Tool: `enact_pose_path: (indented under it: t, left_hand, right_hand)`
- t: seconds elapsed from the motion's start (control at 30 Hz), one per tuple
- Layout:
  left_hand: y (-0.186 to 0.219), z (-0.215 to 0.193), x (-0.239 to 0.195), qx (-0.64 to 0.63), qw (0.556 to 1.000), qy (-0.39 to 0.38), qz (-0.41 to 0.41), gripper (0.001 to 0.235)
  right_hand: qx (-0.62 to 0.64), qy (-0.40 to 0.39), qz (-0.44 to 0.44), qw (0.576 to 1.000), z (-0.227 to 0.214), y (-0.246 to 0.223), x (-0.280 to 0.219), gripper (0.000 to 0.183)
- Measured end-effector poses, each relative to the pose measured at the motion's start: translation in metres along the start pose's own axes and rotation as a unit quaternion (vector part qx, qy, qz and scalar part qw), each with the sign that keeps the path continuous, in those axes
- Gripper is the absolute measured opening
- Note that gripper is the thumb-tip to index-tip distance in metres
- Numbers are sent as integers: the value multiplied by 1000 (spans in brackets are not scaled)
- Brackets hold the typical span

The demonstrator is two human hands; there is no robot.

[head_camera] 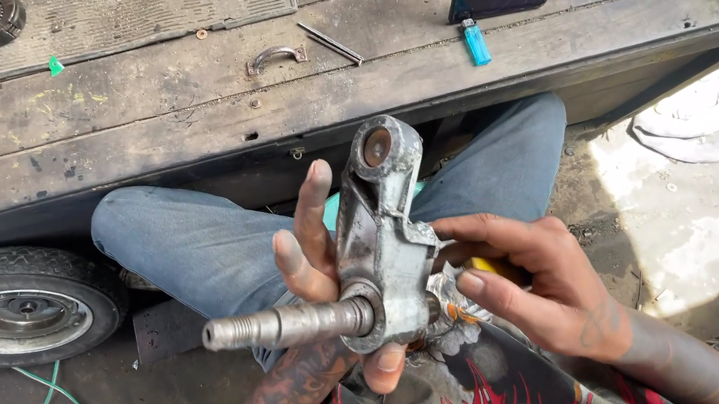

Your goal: The person cleans a metal mechanical part using a yellow utility knife and a wire brush. They scrape the surface of the part and then scrub it with the brush while sitting on a low stool.

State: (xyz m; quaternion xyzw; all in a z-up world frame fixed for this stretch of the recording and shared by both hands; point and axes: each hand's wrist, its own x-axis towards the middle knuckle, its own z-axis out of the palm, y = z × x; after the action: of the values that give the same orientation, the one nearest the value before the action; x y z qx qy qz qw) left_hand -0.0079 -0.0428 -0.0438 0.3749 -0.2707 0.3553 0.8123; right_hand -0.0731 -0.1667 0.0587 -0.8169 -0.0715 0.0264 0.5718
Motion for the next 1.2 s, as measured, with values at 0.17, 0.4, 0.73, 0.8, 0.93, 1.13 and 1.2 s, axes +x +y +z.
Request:
enact_pose_path:
  t: [0.17, 0.4, 0.73, 0.8, 0.93, 1.13, 1.2]
  left_hand:
    - [-10, -1, -4, 160, 980, 14, 118, 59]
    - [-22, -27, -13, 373, 902, -30, 217, 98]
    - [-1, -13, -5, 44, 996, -67, 37, 91]
    - [-5, -2, -5, -33, 999, 27, 13, 92]
    - [-11, -24, -7, 65, 997, -18, 43, 95]
    - [0, -17, 0, 75, 996, -56, 3, 86]
    - [4, -15, 6, 25, 995, -89, -38, 87]
  right_hand:
    - [-26, 6, -12, 1000, 0, -3, 7, 35]
    - [-44, -2, -28, 999, -1, -7, 7, 29]
    - [-136, 26, -108, 984, 2, -9, 8, 33]
    - [-144, 36, -101, 984, 3, -8, 8, 32]
    - [-150, 35, -88, 984, 4, -4, 9, 34]
    - [-163, 30, -70, 984, 3, 2, 8, 33]
    - [-165, 37, -61, 984, 2, 4, 9, 32]
